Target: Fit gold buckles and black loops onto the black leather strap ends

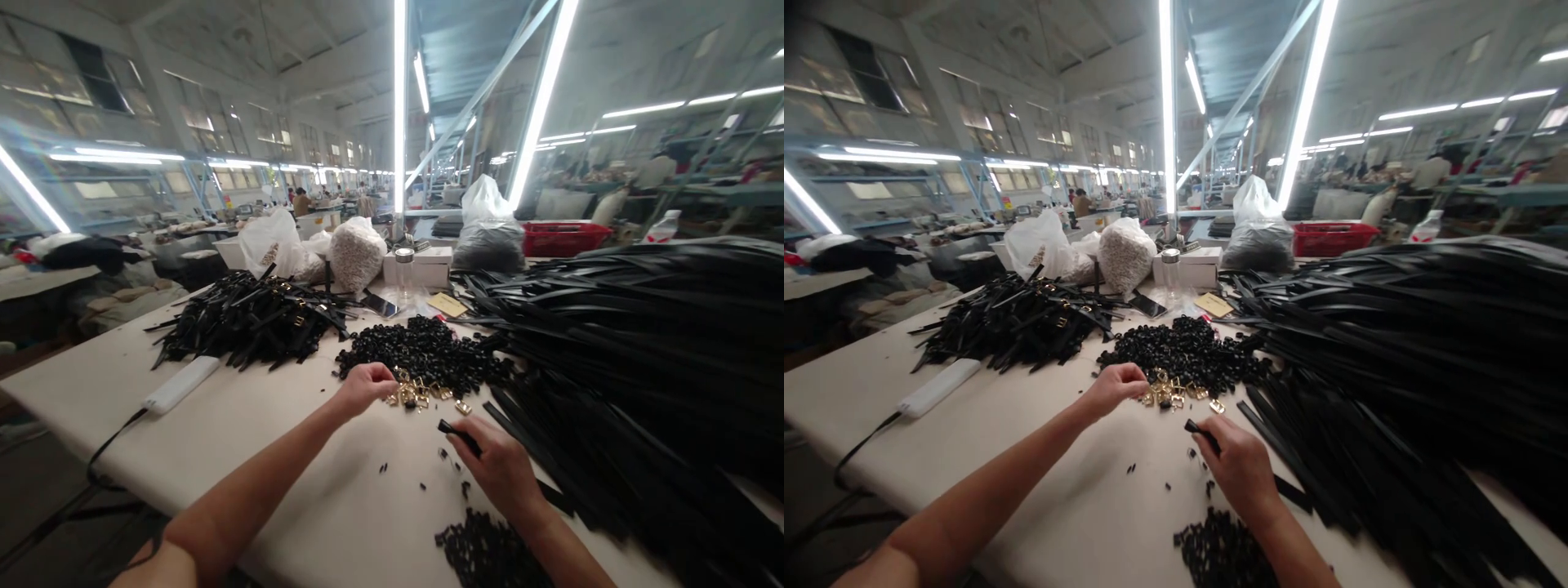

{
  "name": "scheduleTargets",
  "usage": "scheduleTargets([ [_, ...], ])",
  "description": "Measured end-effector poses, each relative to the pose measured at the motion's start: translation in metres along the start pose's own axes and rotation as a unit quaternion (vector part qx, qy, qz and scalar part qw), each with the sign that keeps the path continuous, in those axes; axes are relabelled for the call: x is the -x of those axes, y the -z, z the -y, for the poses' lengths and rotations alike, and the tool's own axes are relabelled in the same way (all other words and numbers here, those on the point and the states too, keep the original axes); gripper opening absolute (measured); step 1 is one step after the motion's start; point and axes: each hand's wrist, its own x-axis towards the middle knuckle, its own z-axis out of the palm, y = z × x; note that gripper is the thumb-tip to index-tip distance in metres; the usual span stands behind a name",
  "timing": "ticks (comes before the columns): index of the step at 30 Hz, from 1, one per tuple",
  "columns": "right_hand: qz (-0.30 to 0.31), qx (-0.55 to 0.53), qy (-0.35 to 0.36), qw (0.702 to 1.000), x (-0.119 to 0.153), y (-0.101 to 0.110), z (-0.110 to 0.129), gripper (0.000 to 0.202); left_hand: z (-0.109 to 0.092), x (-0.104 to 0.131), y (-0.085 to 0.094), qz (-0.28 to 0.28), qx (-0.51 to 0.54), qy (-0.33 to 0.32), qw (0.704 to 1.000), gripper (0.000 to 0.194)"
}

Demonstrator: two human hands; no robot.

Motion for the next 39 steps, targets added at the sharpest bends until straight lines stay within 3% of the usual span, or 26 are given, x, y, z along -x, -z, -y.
scheduleTargets([
  [2,-0.004,-0.014,0.003,1.000,0.000,0.002,0.003,0.013,-0.012,0.010,-0.021,0.050,0.217,0.029,0.975,0.019],
  [4,-0.017,-0.026,0.003,1.000,-0.001,0.004,0.006,0.012,-0.019,0.019,-0.040,0.078,0.404,0.074,0.908,0.025],
  [7,-0.046,-0.034,-0.006,0.998,0.000,0.005,0.009,0.013,-0.023,0.027,-0.061,0.082,0.515,0.128,0.843,0.032],
  [10,-0.053,-0.032,-0.013,0.998,0.001,0.003,0.011,0.012,-0.023,0.031,-0.071,0.089,0.544,0.148,0.821,0.034],
  [20,-0.060,-0.022,-0.018,0.998,0.002,-0.001,0.013,0.010,-0.023,0.037,-0.075,0.110,0.504,0.140,0.845,0.032],
  [26,-0.040,-0.018,-0.007,0.999,0.002,-0.001,0.012,0.010,-0.026,0.039,-0.074,0.081,0.481,0.150,0.860,0.037],
  [31,0.009,0.010,0.032,0.999,0.002,0.003,0.010,0.010,-0.023,0.038,-0.069,0.120,0.411,0.088,0.899,0.032],
  [35,0.025,0.002,0.043,0.999,0.001,0.005,0.011,0.013,-0.020,0.036,-0.068,0.137,0.394,0.068,0.906,0.029],
  [37,0.023,-0.027,0.028,0.999,0.001,0.006,0.011,0.015,-0.021,0.036,-0.069,0.122,0.402,0.075,0.904,0.029],
  [39,0.010,-0.040,-0.010,0.999,0.001,0.004,0.011,0.029,-0.023,0.037,-0.071,0.116,0.410,0.082,0.901,0.029],
])
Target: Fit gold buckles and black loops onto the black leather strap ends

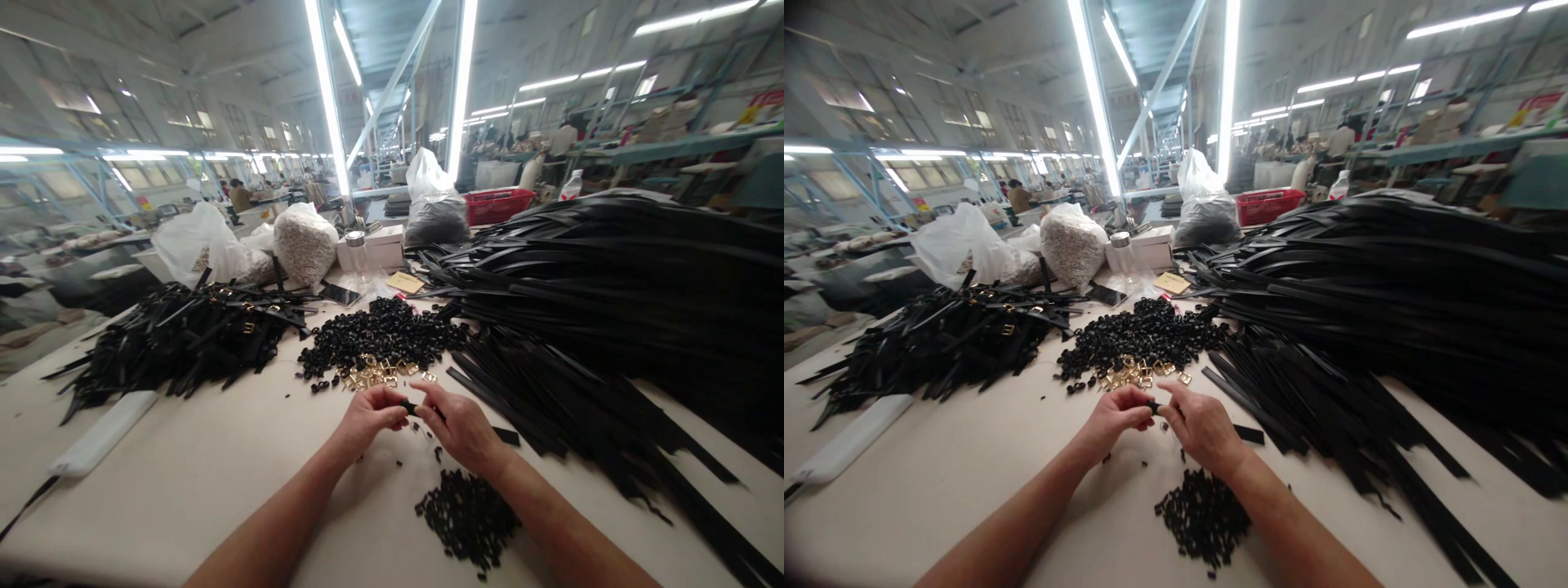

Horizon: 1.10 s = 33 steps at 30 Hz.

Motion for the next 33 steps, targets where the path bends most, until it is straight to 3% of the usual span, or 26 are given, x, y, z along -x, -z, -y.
scheduleTargets([
  [3,-0.023,0.027,-0.039,0.999,0.001,-0.006,-0.001,0.039,0.003,0.001,-0.008,0.027,0.004,0.005,1.000,0.029],
  [6,-0.012,0.034,-0.032,0.999,0.002,-0.010,-0.001,0.040,0.006,0.001,-0.014,0.045,-0.011,-0.006,0.999,0.031],
  [11,-0.005,0.015,-0.013,1.000,0.001,-0.003,0.001,0.036,0.004,0.001,-0.009,-0.003,-0.054,-0.006,0.998,0.030],
  [15,0.042,0.037,0.025,0.998,0.001,-0.001,0.001,0.023,-0.001,0.002,-0.005,0.016,-0.042,0.007,0.999,0.029],
  [28,0.114,0.083,0.017,0.990,0.000,0.000,-0.007,0.028,-0.001,-0.001,0.001,-0.019,-0.080,0.003,0.997,0.015],
  [33,0.095,0.072,0.038,0.992,-0.001,-0.001,-0.009,0.018,0.002,-0.004,0.002,-0.021,-0.061,0.010,0.998,0.014],
])
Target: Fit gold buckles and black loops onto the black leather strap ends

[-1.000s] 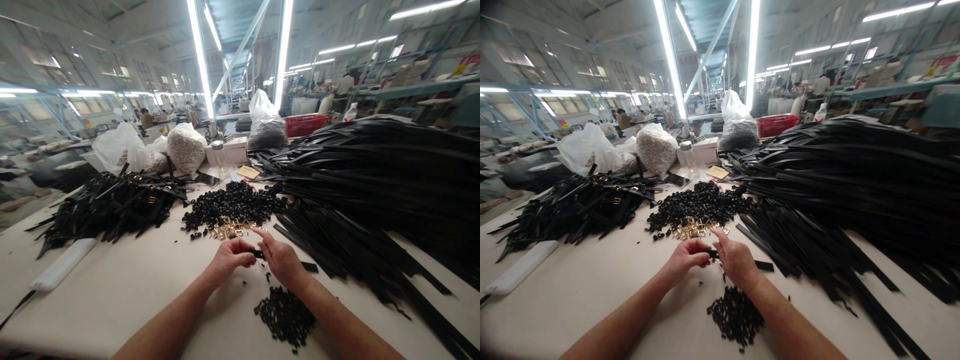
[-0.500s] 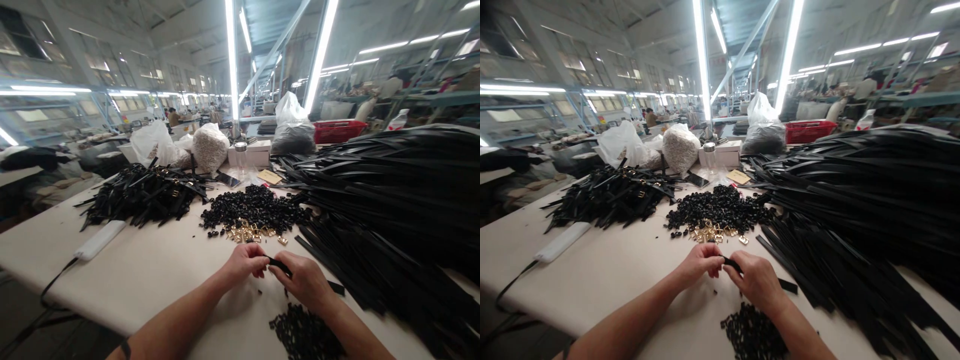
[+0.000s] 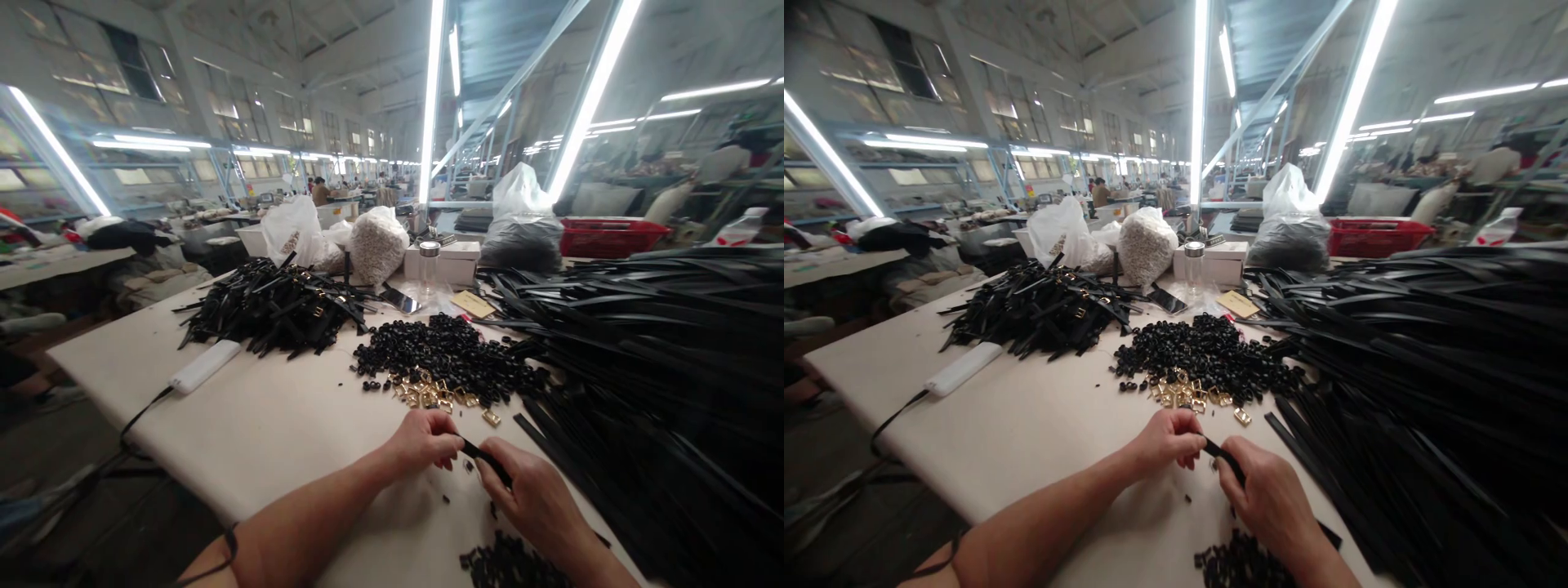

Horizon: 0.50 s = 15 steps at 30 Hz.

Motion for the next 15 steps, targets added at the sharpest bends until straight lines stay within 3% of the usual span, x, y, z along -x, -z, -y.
scheduleTargets([
  [7,-0.117,-0.006,0.053,0.992,-0.001,-0.012,0.000,0.026,0.001,-0.006,0.007,0.016,0.019,0.037,0.999,0.022],
  [15,-0.089,-0.038,0.042,0.994,-0.001,-0.008,0.001,0.017,0.004,-0.003,0.005,0.062,0.049,0.040,0.996,0.027],
])
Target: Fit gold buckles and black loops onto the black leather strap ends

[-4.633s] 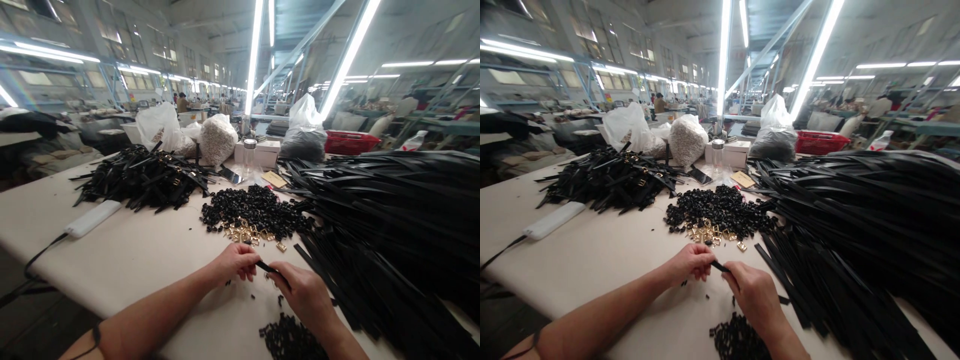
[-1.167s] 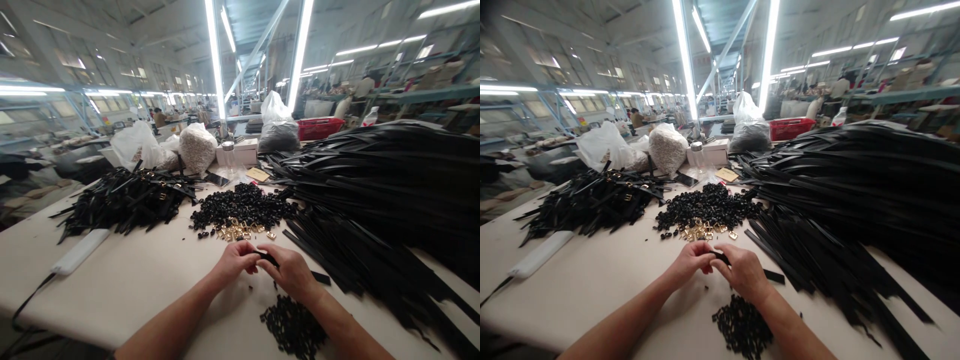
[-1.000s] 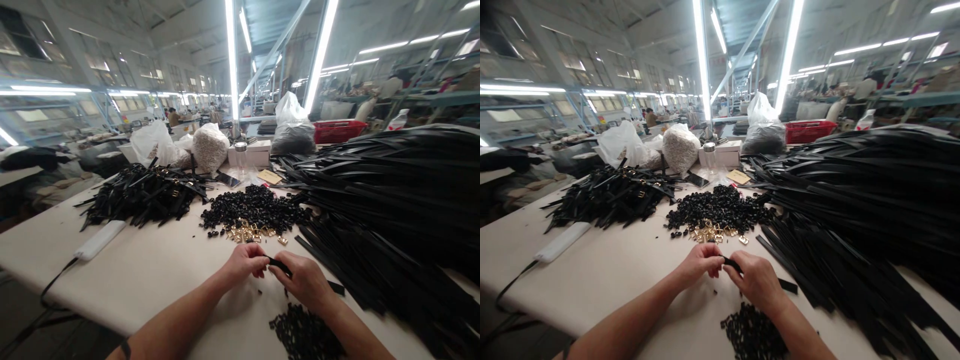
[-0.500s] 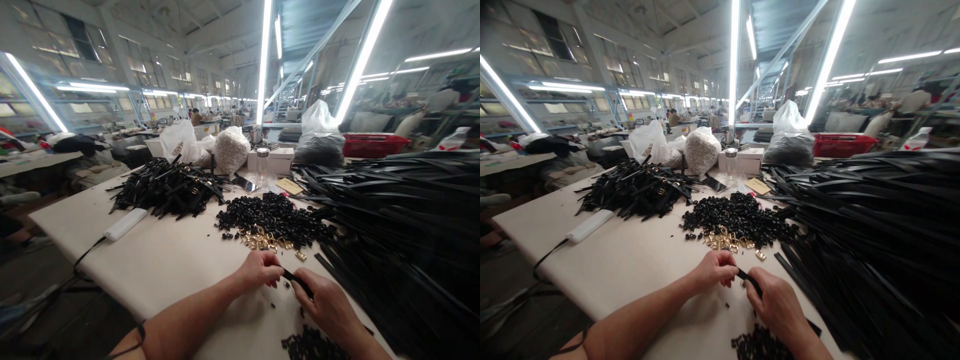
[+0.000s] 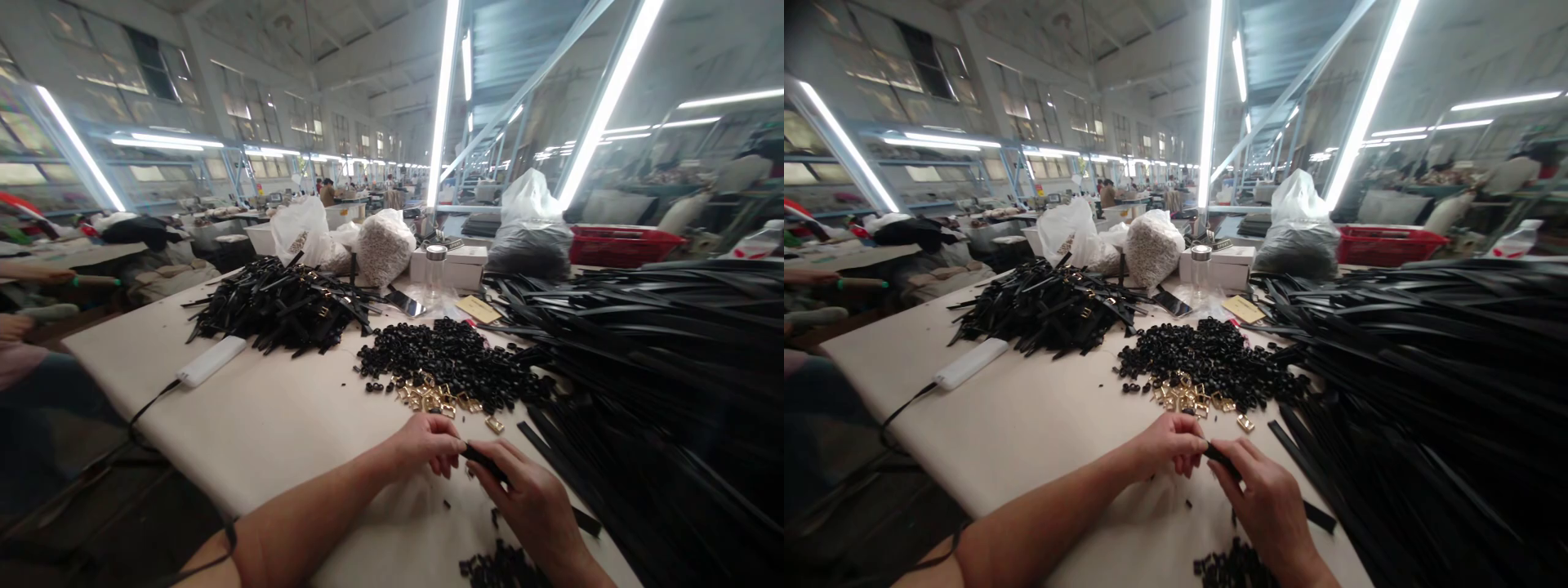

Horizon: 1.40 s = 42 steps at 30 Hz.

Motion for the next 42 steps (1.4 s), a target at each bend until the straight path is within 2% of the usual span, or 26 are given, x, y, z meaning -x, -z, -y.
scheduleTargets([
  [4,0.013,-0.022,-0.017,1.000,-0.001,0.005,-0.001,0.017,-0.012,0.003,0.009,0.012,-0.038,-0.005,0.999,0.033],
  [6,0.003,-0.022,-0.031,0.999,-0.001,0.007,-0.003,0.017,-0.026,0.005,0.026,-0.016,-0.070,-0.024,0.997,0.034],
  [8,-0.016,-0.017,-0.045,0.999,-0.001,0.008,-0.007,0.017,-0.044,0.009,0.050,-0.067,-0.150,-0.052,0.985,0.031],
  [9,-0.025,-0.013,-0.052,0.998,-0.001,0.008,-0.008,0.017,-0.053,0.011,0.063,-0.098,-0.219,-0.066,0.969,0.027],
  [12,-0.040,-0.005,-0.061,0.997,-0.001,0.007,-0.013,0.017,-0.074,0.018,0.098,-0.187,-0.429,-0.095,0.879,0.016],
  [14,-0.039,-0.001,-0.063,0.997,0.000,0.006,-0.014,0.018,-0.079,0.021,0.110,-0.217,-0.496,-0.101,0.834,0.010],
  [16,-0.038,-0.001,-0.066,0.997,0.000,0.006,-0.016,0.018,-0.076,0.021,0.110,-0.220,-0.530,-0.107,0.812,0.011],
  [18,-0.041,-0.006,-0.075,0.996,0.000,0.006,-0.019,0.019,-0.067,0.019,0.101,-0.198,-0.559,-0.119,0.796,0.013],
  [23,-0.040,-0.019,-0.097,0.994,0.001,0.004,-0.024,0.018,-0.044,0.002,0.066,-0.126,-0.600,-0.134,0.778,0.013],
  [28,-0.034,-0.026,-0.107,0.993,0.001,0.004,-0.024,0.016,-0.038,-0.020,0.055,-0.124,-0.625,-0.115,0.762,0.009],
  [31,-0.034,-0.022,-0.108,0.993,0.002,0.004,-0.023,0.014,-0.038,-0.025,0.056,-0.116,-0.622,-0.115,0.766,0.018],
  [36,-0.038,-0.027,-0.094,0.994,0.001,0.002,-0.018,0.012,-0.040,-0.016,0.051,-0.098,-0.591,-0.141,0.788,0.024],
  [37,-0.039,-0.028,-0.092,0.995,0.000,0.002,-0.016,0.012,-0.039,-0.014,0.047,-0.101,-0.562,-0.145,0.808,0.024],
  [39,-0.044,-0.028,-0.091,0.994,0.000,0.002,-0.014,0.011,-0.035,-0.011,0.037,-0.115,-0.435,-0.132,0.883,0.021],
  [41,-0.052,-0.028,-0.092,0.994,0.000,0.002,-0.012,0.010,-0.029,-0.009,0.026,-0.124,-0.236,-0.105,0.958,0.022],
  [42,-0.057,-0.029,-0.093,0.994,0.000,0.003,-0.011,0.010,-0.025,-0.009,0.019,-0.122,-0.139,-0.093,0.978,0.023],
])
